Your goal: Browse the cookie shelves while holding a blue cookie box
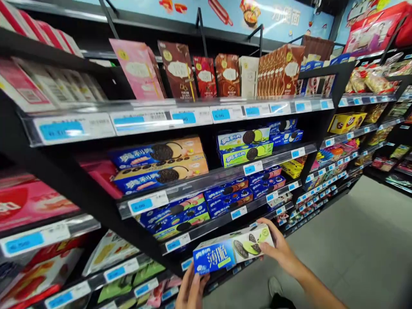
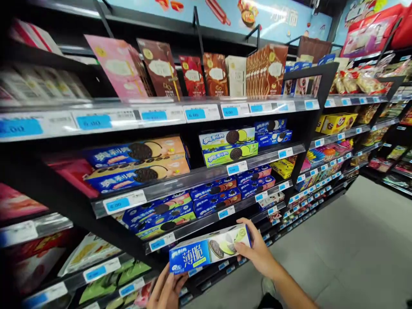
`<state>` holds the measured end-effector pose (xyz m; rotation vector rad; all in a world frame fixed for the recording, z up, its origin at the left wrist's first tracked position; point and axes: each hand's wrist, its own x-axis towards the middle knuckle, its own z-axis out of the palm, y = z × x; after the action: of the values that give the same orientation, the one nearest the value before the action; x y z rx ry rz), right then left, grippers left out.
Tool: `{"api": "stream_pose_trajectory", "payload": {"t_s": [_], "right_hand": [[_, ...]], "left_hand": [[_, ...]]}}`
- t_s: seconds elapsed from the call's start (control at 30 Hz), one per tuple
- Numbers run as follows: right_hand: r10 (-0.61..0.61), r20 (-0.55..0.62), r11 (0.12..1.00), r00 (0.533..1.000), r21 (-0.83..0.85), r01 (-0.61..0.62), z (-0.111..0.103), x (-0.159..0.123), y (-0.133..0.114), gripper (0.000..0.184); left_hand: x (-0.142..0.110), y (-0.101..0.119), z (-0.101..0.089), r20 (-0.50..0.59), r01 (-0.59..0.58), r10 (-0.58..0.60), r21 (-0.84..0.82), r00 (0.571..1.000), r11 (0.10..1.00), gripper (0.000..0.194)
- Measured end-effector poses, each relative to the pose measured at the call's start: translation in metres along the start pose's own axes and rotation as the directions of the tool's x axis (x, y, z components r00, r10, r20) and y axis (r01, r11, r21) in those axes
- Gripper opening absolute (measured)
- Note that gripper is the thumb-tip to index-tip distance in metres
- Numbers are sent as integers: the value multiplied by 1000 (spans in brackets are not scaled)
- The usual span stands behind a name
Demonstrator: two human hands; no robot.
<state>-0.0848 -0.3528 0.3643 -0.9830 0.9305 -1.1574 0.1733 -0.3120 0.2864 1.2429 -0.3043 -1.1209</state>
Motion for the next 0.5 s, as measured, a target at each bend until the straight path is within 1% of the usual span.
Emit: {"api": "stream_pose_trajectory", "payload": {"t_s": [0.07, 0.1, 0.17, 0.23, 0.33, 0.4, 0.5], "right_hand": [[-7, -18, 1000, 1000, 15, 7, -3, -4, 2, 68], [-8, -27, 1000, 1000, 22, 9, -4, -7, 3, 66], [-4, -38, 999, 999, 35, 5, -5, -11, 8, 62], [9, -44, 999, 999, 42, -8, -5, -15, 15, 60], [42, -42, 999, 998, 31, -41, -4, -20, 26, 58], [70, -36, 997, 997, 16, -69, -2, -21, 32, 57], [102, -33, 995, 994, -7, -102, 2, -20, 36, 58]], "left_hand": [[-9, 2, 5, 51, 77, -74, -64, 996, 995, 58], [-15, 3, 7, 96, 111, -103, -81, 990, 990, 55], [-26, 4, 12, 190, 167, -148, -91, 971, 982, 48], [-36, 2, 16, 243, 209, -179, -104, 953, 972, 44], [-45, -6, 16, 234, 221, -182, -153, 955, 963, 43], [-47, -10, 15, 225, 225, -181, -191, 958, 956, 42], [-48, -13, 11, 214, 259, -209, -238, 954, 936, 42]]}}
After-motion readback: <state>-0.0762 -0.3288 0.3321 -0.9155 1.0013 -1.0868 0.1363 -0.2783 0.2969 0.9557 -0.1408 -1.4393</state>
